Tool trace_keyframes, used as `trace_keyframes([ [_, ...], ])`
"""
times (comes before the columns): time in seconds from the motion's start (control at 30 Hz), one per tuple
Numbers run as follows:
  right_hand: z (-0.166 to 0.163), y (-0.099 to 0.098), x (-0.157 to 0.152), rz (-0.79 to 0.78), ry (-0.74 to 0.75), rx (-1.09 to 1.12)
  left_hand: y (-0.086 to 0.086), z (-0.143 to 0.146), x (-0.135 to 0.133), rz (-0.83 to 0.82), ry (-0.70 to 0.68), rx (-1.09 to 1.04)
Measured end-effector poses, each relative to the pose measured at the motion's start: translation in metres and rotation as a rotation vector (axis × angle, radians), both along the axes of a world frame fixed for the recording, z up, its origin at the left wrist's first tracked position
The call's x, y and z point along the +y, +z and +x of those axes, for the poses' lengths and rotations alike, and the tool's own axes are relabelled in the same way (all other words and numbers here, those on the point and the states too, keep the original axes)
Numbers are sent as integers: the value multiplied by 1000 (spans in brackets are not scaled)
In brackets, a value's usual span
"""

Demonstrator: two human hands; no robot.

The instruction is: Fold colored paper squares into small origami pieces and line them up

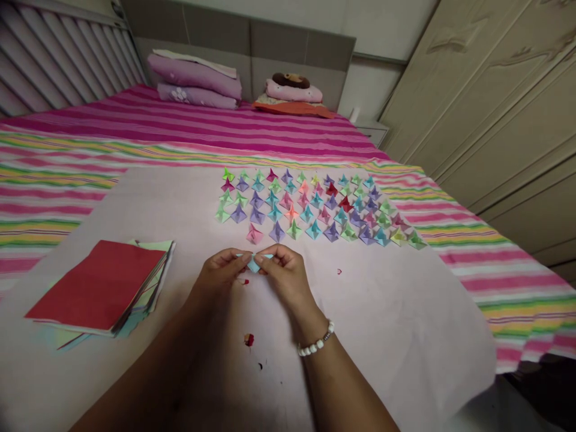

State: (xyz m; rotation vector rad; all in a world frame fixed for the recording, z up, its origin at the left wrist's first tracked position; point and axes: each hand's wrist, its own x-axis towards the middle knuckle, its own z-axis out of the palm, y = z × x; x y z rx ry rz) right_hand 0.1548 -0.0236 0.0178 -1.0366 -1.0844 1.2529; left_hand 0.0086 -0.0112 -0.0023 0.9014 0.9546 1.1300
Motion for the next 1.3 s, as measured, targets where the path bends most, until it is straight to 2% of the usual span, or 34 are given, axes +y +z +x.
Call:
trace_keyframes([
  [0.2, 0, 3, -2, 29, 28, -17, 1, 0, 1, 28, 111, -21],
  [0.33, -1, 2, -2, 49, -29, -41, 5, 3, -1, 7, 85, -118],
  [0.5, -1, 0, -2, 60, -135, -19, 6, 5, -2, -5, -24, -99],
  [0.7, -2, 1, -5, 85, -11, 27, 9, 5, -1, -61, 32, -163],
  [0.9, -1, 1, -4, 6, 15, 114, 9, 4, -1, -48, -36, -82],
  [1.07, -1, 2, -2, -17, 21, 130, 6, 3, 1, 0, -15, -85],
  [1.3, -4, -3, -1, 37, -47, -91, 12, 4, -5, 138, 56, 207],
])
